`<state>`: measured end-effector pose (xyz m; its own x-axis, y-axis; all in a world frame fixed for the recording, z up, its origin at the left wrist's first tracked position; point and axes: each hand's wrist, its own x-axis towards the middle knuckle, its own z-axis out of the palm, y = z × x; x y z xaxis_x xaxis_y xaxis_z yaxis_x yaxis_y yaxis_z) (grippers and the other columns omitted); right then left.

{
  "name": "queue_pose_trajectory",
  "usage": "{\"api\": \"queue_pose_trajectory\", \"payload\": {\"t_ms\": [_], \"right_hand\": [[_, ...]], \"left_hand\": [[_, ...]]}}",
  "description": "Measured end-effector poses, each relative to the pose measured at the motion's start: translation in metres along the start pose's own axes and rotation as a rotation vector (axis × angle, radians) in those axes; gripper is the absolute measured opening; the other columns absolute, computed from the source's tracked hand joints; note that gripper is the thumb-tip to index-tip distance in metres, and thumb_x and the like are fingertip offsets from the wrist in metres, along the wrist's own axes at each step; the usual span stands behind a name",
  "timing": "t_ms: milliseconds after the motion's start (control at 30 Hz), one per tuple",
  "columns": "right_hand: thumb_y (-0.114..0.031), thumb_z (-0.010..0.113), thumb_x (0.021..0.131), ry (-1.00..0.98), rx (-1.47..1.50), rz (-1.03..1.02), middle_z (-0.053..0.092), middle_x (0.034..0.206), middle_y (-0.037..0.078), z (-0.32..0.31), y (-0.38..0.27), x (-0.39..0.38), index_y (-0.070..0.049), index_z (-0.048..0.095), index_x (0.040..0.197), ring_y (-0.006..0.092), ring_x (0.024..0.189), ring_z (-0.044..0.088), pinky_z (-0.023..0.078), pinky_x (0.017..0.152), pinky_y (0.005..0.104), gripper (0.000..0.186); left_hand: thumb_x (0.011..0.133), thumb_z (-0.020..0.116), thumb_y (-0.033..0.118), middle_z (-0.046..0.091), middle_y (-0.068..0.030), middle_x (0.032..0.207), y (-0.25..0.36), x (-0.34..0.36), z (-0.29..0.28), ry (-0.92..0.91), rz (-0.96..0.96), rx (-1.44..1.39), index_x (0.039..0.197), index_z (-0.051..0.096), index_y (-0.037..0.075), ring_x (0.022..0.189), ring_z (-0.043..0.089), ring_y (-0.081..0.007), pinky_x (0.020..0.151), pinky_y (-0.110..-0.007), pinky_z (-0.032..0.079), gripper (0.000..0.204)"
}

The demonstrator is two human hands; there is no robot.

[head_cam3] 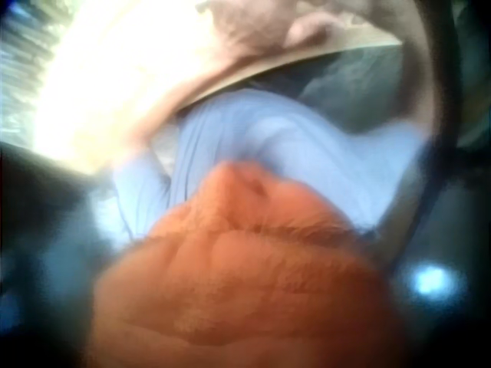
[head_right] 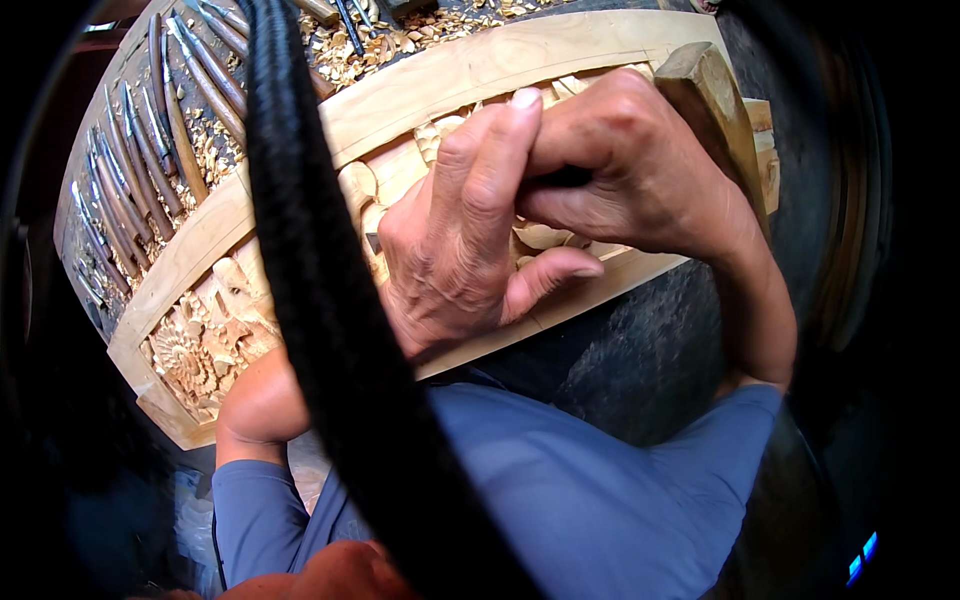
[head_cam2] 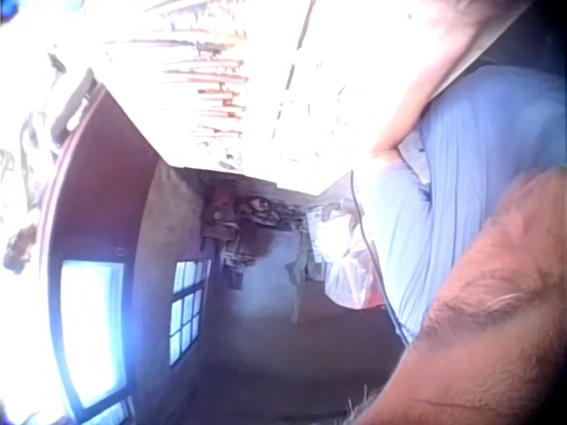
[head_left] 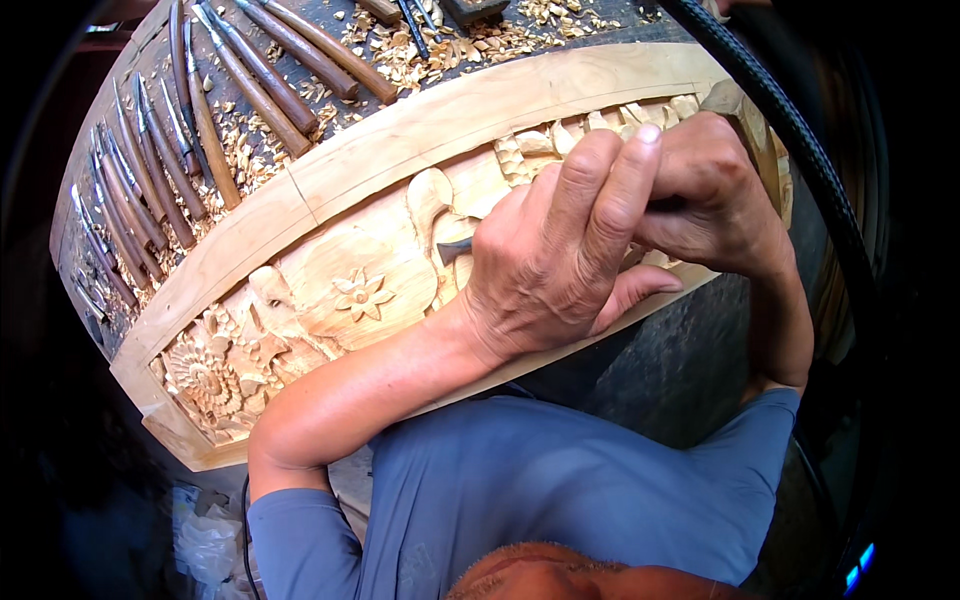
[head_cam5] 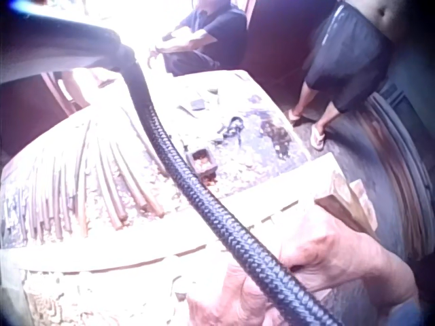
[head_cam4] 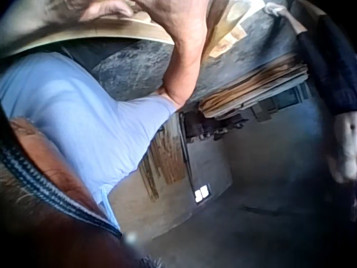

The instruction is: The person carves intricate floral and elephant patterns into a wooden panel using a chisel and a wooden mallet. They strike the chisel with the mallet to remove small wood chips and then use the chisel by hand to refine the details of the design.

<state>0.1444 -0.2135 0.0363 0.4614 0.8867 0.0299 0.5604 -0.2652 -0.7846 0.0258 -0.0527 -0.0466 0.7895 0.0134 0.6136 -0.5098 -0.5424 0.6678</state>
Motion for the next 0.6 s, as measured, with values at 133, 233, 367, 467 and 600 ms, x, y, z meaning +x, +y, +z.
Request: {"api": "queue_pose_trajectory", "payload": {"t_ms": [133, 233, 367, 467, 600], "right_hand": [[0.000, 0.087, 0.076, -0.043, 0.027, -0.020, 0.075, 0.078, 0.015, -0.004, -0.001, 0.009, 0.000, 0.078, 0.091, 0.0333, 0.069, 0.074, 0.057, 0.064, 0.0394, 0.017], [-0.004, 0.090, 0.078, -0.062, -0.030, -0.069, 0.073, 0.074, 0.013, -0.004, 0.002, 0.017, -0.001, 0.078, 0.087, 0.0322, 0.065, 0.073, 0.056, 0.061, 0.0390, 0.016], [-0.007, 0.092, 0.079, -0.085, -0.029, -0.085, 0.072, 0.072, 0.012, -0.007, 0.001, 0.024, -0.001, 0.078, 0.087, 0.0307, 0.064, 0.073, 0.056, 0.060, 0.0378, 0.017], [-0.005, 0.091, 0.080, -0.191, -0.095, -0.057, 0.073, 0.073, 0.012, -0.012, 0.002, 0.031, 0.000, 0.079, 0.088, 0.0290, 0.065, 0.074, 0.057, 0.061, 0.0366, 0.016], [-0.003, 0.090, 0.080, -0.154, 0.042, -0.010, 0.076, 0.076, 0.013, -0.007, 0.009, 0.025, 0.001, 0.080, 0.091, 0.0271, 0.067, 0.076, 0.060, 0.064, 0.0358, 0.015]], "left_hand": [[0.079, 0.089, 0.053, 0.064, -0.0227, 0.139, -0.002, 0.002, -0.002, 0.020, -0.021, -0.027, 0.164, 0.045, -0.003, 0.101, 0.074, -0.0334, 0.076, -0.039, 0.064, 0.111], [0.075, 0.092, 0.051, 0.064, -0.0236, 0.139, -0.004, 0.002, -0.003, 0.029, -0.035, -0.046, 0.164, 0.044, -0.004, 0.108, 0.076, -0.0362, 0.079, -0.039, 0.065, 0.114], [0.074, 0.094, 0.051, 0.064, -0.0243, 0.140, -0.005, 0.001, -0.003, 0.023, -0.074, -0.079, 0.165, 0.041, -0.004, 0.110, 0.076, -0.0376, 0.079, -0.039, 0.066, 0.118], [0.075, 0.094, 0.053, 0.064, -0.0238, 0.140, -0.006, -0.002, -0.001, 0.039, -0.097, -0.066, 0.165, 0.039, -0.004, 0.109, 0.076, -0.0371, 0.078, -0.039, 0.066, 0.120], [0.077, 0.093, 0.057, 0.063, -0.0232, 0.139, -0.004, 0.000, 0.002, 0.033, -0.124, -0.051, 0.165, 0.039, -0.004, 0.108, 0.077, -0.0361, 0.076, -0.038, 0.066, 0.120]]}}
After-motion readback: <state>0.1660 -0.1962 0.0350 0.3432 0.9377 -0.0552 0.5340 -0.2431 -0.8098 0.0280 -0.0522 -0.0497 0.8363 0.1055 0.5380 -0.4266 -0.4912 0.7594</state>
